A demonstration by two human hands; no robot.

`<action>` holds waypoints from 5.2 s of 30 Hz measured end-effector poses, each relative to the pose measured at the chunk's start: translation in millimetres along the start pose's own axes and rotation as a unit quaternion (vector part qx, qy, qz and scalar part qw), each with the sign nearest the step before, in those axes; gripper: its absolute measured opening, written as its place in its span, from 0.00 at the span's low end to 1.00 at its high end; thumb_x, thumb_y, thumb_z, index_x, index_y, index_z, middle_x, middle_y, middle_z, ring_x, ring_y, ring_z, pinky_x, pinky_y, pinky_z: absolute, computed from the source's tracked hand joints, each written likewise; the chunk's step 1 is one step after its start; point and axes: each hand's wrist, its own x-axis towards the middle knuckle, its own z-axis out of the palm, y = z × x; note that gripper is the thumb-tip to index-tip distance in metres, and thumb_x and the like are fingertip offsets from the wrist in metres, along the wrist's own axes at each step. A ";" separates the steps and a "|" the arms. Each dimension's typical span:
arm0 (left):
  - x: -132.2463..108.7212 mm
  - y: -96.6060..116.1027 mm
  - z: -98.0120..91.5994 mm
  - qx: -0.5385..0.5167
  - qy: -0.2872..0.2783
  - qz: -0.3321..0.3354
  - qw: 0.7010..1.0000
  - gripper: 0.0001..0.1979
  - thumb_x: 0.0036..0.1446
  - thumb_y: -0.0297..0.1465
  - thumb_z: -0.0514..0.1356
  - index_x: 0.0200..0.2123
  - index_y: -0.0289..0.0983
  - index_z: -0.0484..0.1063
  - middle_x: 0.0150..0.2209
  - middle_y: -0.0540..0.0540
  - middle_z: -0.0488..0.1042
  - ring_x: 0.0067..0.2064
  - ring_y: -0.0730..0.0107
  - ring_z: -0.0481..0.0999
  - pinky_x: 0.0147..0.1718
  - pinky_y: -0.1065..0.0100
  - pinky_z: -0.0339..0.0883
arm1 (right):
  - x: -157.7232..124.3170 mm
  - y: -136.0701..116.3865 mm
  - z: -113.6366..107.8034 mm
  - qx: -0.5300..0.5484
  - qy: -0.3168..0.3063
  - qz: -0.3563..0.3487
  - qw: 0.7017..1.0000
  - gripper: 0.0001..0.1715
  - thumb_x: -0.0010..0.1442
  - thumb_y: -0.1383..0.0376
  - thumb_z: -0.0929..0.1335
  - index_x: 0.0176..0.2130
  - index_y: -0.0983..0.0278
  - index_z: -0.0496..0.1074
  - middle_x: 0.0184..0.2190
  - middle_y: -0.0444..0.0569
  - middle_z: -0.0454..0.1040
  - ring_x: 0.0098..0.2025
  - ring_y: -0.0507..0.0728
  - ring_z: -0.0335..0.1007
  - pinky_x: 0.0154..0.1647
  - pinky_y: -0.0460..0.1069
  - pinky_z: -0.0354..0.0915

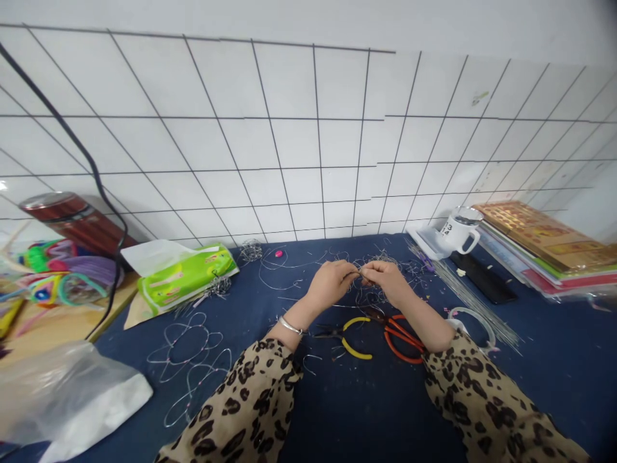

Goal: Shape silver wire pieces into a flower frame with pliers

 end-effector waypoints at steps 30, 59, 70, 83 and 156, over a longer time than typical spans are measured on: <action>-4.9 -22.7 -24.4 -0.395 -0.095 -0.075 0.911 0.12 0.53 0.37 0.57 0.27 0.33 0.70 0.27 0.47 0.70 0.32 0.71 0.68 0.35 0.69 0.60 | -3.1 -15.7 -2.1 -0.012 0.016 -0.035 0.999 0.05 0.48 0.64 0.66 0.23 0.64 0.69 0.20 0.44 0.70 0.26 0.52 0.64 0.31 0.48 0.61; -0.2 -30.2 -9.4 -0.299 0.013 -0.170 0.939 0.13 0.54 0.38 0.53 0.29 0.35 0.72 0.21 0.51 0.67 0.25 0.74 0.65 0.28 0.71 0.60 | 3.4 0.1 -6.9 0.007 0.117 -0.013 0.993 0.10 0.51 0.58 0.66 0.27 0.63 0.69 0.22 0.45 0.71 0.26 0.52 0.64 0.29 0.47 0.61; -2.6 -12.3 -2.2 -0.323 -0.118 -0.155 0.926 0.14 0.53 0.39 0.55 0.27 0.34 0.71 0.16 0.54 0.62 0.19 0.77 0.60 0.22 0.74 0.56 | -3.4 -0.3 13.0 -0.028 0.009 -0.034 0.999 0.13 0.53 0.55 0.65 0.29 0.63 0.68 0.24 0.44 0.71 0.27 0.52 0.66 0.29 0.47 0.62; 0.1 -34.0 -6.1 -0.267 0.009 -0.218 0.939 0.12 0.52 0.37 0.54 0.28 0.36 0.71 0.15 0.55 0.60 0.17 0.79 0.55 0.18 0.75 0.49 | 13.8 22.4 -13.0 0.028 0.228 -0.018 0.973 0.16 0.50 0.52 0.65 0.29 0.63 0.66 0.23 0.45 0.70 0.26 0.51 0.66 0.25 0.46 0.61; -0.2 -18.9 12.1 -0.245 0.087 -0.159 0.952 0.09 0.54 0.33 0.53 0.27 0.36 0.70 0.24 0.51 0.69 0.28 0.73 0.68 0.30 0.72 0.61 | -2.9 5.7 12.1 -0.059 -0.119 0.006 0.991 0.14 0.58 0.59 0.61 0.38 0.65 0.67 0.27 0.47 0.73 0.23 0.49 0.69 0.23 0.43 0.63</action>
